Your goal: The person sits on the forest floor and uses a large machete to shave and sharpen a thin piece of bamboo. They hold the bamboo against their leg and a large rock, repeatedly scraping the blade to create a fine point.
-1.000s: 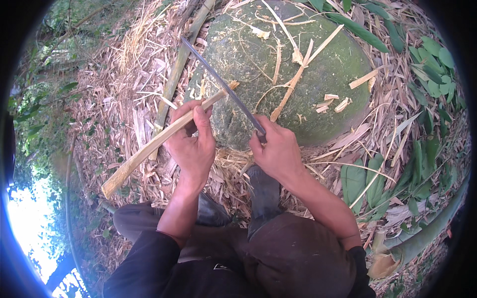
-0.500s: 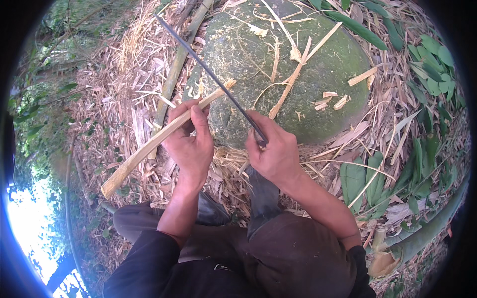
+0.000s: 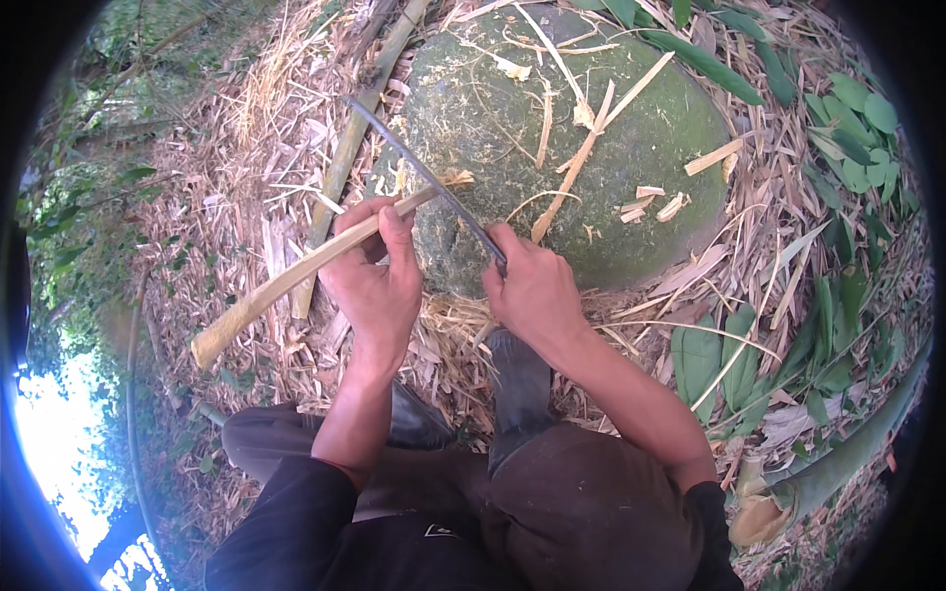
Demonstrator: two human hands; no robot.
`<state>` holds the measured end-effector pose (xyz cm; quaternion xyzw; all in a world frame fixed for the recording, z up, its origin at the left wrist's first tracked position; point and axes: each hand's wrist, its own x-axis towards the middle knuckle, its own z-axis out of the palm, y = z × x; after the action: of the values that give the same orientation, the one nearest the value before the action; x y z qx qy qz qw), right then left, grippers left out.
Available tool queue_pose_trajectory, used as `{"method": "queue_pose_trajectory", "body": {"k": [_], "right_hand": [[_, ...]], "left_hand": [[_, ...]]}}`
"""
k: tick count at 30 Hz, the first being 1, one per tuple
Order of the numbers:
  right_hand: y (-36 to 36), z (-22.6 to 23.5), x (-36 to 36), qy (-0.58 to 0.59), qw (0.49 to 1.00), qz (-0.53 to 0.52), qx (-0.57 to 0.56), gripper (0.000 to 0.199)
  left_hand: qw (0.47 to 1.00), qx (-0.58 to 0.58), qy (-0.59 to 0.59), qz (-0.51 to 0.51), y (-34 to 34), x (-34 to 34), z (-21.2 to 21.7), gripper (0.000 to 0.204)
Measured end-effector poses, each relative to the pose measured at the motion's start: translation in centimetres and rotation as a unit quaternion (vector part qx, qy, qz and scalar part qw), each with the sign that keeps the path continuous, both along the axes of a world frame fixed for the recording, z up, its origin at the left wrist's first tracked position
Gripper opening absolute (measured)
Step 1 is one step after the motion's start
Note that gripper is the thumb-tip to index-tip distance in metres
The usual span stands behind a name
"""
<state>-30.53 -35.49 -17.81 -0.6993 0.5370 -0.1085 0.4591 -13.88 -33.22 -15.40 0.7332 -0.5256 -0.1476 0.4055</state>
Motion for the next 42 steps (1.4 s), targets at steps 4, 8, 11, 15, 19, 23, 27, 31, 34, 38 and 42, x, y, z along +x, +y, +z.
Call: {"method": "queue_pose_trajectory", "body": {"k": [4,8,11,15,19,23,27,31,34,38,42], "right_hand": [[0.5,0.2,-0.4,-0.066,0.997,-0.037,0.008,0.032],[1.2,1.0,0.2,-0.126,0.988,-0.076,-0.045,0.034],[0.4,-0.3,0.3,-0.006,0.998,0.011,-0.054,0.035],[0.0,-0.2,0.1,-0.042,0.998,-0.033,0.038,0.029],[0.2,-1.9,-0.8,-0.179,0.968,-0.091,0.151,0.02],[1.5,-2.2,-1.8,-0.242,0.955,-0.13,0.107,0.016],[0.0,-1.1,-3.3,-0.254,0.951,-0.168,0.059,0.02],[-2.0,-1.9,-4.0,-0.227,0.954,-0.189,0.051,0.019],[-2.2,-1.6,-3.8,-0.229,0.951,-0.194,0.076,0.017],[-2.2,-2.0,-3.6,-0.203,0.958,-0.19,0.068,0.015],[-2.4,-1.6,-3.3,-0.173,0.965,-0.185,0.068,0.016]], "left_hand": [[0.998,-0.036,0.055,0.007,0.2,0.4,-0.9,0.012],[0.995,-0.073,0.063,0.011,0.4,0.6,-2.0,0.011],[0.997,-0.052,0.046,0.012,0.3,0.8,-1.5,0.011],[0.998,0.033,0.06,-0.012,0.1,1.6,0.5,0.018],[0.98,-0.029,0.196,0.013,-0.2,2.9,-0.9,0.027],[0.935,-0.155,0.306,0.089,1.0,5.1,-0.9,0.029],[0.965,-0.21,0.152,0.042,5.0,7.5,-3.6,0.019],[0.951,0.057,-0.136,-0.272,13.9,8.2,-8.3,0.034],[0.896,0.195,-0.125,-0.378,15.6,7.1,-10.0,0.062],[0.866,0.205,-0.148,-0.432,14.5,5.6,-12.4,0.086],[0.814,0.227,-0.224,-0.485,13.0,4.7,-13.0,0.09]]}}
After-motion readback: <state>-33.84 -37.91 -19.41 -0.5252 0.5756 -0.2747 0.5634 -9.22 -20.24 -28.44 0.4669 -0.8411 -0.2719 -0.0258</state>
